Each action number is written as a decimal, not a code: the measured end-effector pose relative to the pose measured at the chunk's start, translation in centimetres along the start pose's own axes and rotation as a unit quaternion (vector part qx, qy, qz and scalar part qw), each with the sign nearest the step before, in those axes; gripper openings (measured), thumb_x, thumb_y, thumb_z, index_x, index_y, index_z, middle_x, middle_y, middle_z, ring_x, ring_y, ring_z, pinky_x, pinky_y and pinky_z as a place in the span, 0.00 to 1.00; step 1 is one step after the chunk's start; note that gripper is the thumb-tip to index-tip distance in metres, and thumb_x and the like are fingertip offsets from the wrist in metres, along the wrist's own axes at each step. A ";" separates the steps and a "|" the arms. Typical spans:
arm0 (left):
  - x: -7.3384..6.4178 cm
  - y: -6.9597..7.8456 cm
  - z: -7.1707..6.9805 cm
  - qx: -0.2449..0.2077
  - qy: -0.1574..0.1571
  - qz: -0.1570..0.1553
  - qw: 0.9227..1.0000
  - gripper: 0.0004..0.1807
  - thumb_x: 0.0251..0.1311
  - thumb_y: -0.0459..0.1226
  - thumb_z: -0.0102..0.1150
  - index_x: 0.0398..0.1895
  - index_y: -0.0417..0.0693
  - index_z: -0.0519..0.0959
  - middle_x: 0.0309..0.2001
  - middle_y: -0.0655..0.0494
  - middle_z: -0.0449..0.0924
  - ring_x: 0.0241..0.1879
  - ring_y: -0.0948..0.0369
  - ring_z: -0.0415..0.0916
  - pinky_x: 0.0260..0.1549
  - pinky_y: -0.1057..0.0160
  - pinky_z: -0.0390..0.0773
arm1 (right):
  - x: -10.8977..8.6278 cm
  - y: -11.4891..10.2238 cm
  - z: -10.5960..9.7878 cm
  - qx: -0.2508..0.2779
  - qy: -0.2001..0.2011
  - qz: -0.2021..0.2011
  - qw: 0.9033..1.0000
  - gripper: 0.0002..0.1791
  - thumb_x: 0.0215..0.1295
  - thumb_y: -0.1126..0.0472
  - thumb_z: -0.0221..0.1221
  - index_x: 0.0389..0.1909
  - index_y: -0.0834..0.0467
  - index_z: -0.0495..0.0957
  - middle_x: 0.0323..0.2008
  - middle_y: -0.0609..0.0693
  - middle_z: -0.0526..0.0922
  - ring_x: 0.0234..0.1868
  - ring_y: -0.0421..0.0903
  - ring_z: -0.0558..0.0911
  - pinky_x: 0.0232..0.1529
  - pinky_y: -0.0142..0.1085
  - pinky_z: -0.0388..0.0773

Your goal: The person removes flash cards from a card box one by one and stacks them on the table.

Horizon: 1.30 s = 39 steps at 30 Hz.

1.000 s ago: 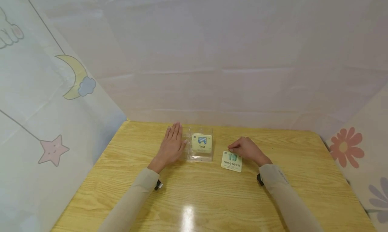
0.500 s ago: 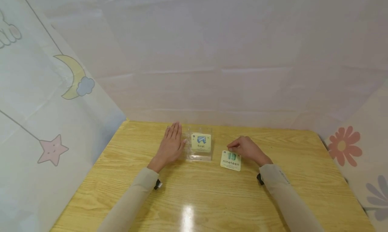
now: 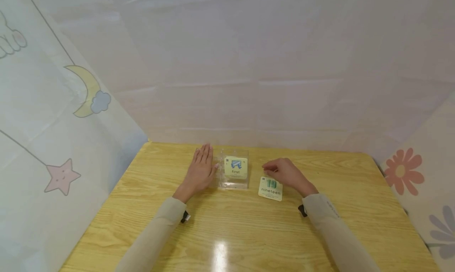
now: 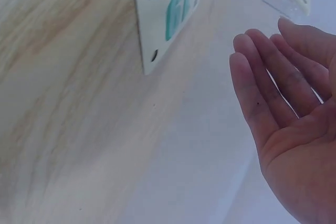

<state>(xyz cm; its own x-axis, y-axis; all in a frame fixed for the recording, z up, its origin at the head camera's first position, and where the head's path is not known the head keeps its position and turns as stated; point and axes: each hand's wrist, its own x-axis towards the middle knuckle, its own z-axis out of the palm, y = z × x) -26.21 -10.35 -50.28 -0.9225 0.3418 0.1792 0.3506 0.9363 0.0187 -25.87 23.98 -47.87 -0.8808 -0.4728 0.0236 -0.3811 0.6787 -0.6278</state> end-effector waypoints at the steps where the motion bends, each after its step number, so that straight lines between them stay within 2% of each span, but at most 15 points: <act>1: 0.0 0.0 0.0 0.001 -0.001 -0.001 1.000 0.39 0.77 0.55 0.24 0.79 0.39 0.34 0.79 0.48 0.21 0.80 0.54 0.21 0.80 0.50 0.34 | 0.0 -0.2 0.0 -0.001 0.003 -0.004 1.000 0.18 0.70 0.56 0.59 0.57 0.57 0.81 0.52 0.54 0.87 0.50 0.51 0.86 0.47 0.43 0.85; 7: 0.1 0.1 -0.1 0.005 -0.004 -0.003 1.000 0.39 0.77 0.55 0.24 0.79 0.39 0.33 0.79 0.48 0.20 0.80 0.53 0.22 0.80 0.50 0.33 | -0.2 -1.5 -0.3 0.021 0.017 -0.003 1.000 0.19 0.70 0.56 0.59 0.59 0.56 0.79 0.53 0.54 0.86 0.49 0.49 0.87 0.47 0.43 0.85; 15: 0.2 0.2 -0.1 -0.001 -0.004 -0.002 1.000 0.39 0.77 0.55 0.24 0.79 0.40 0.33 0.80 0.47 0.22 0.80 0.54 0.21 0.79 0.50 0.32 | -0.5 -2.8 -0.4 0.017 0.024 0.001 1.000 0.19 0.70 0.52 0.59 0.58 0.54 0.80 0.54 0.54 0.85 0.48 0.49 0.86 0.48 0.44 0.84; 20: 0.3 0.2 0.0 0.000 -0.001 -0.001 1.000 0.39 0.77 0.55 0.24 0.79 0.39 0.34 0.80 0.47 0.23 0.80 0.54 0.22 0.80 0.50 0.33 | -0.6 -3.3 -0.5 0.017 0.028 -0.012 0.999 0.20 0.70 0.51 0.58 0.59 0.55 0.79 0.55 0.54 0.84 0.48 0.50 0.85 0.47 0.43 0.84; 31: 0.1 0.1 -0.1 -0.004 0.009 0.006 1.000 0.39 0.77 0.54 0.25 0.79 0.39 0.35 0.80 0.48 0.22 0.80 0.53 0.23 0.80 0.50 0.33 | -0.3 -4.0 -0.2 -0.001 0.035 -0.026 0.999 0.22 0.68 0.52 0.60 0.62 0.53 0.77 0.61 0.52 0.81 0.53 0.52 0.84 0.52 0.47 0.83; 39: -0.1 0.1 0.2 -0.008 0.016 0.004 1.000 0.39 0.77 0.54 0.26 0.79 0.38 0.36 0.80 0.47 0.23 0.80 0.52 0.24 0.79 0.50 0.33 | -0.5 -5.1 0.1 -0.023 0.025 -0.028 0.999 0.24 0.67 0.52 0.61 0.63 0.53 0.75 0.62 0.53 0.79 0.59 0.58 0.80 0.55 0.52 0.81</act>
<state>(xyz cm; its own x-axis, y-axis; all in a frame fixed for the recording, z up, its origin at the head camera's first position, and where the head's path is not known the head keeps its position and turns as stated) -26.11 -10.31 -50.46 -0.9142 0.3467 0.2100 0.3610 0.9320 0.0330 -23.52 20.71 -44.74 -0.8702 -0.4829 0.0975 -0.4417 0.6771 -0.5886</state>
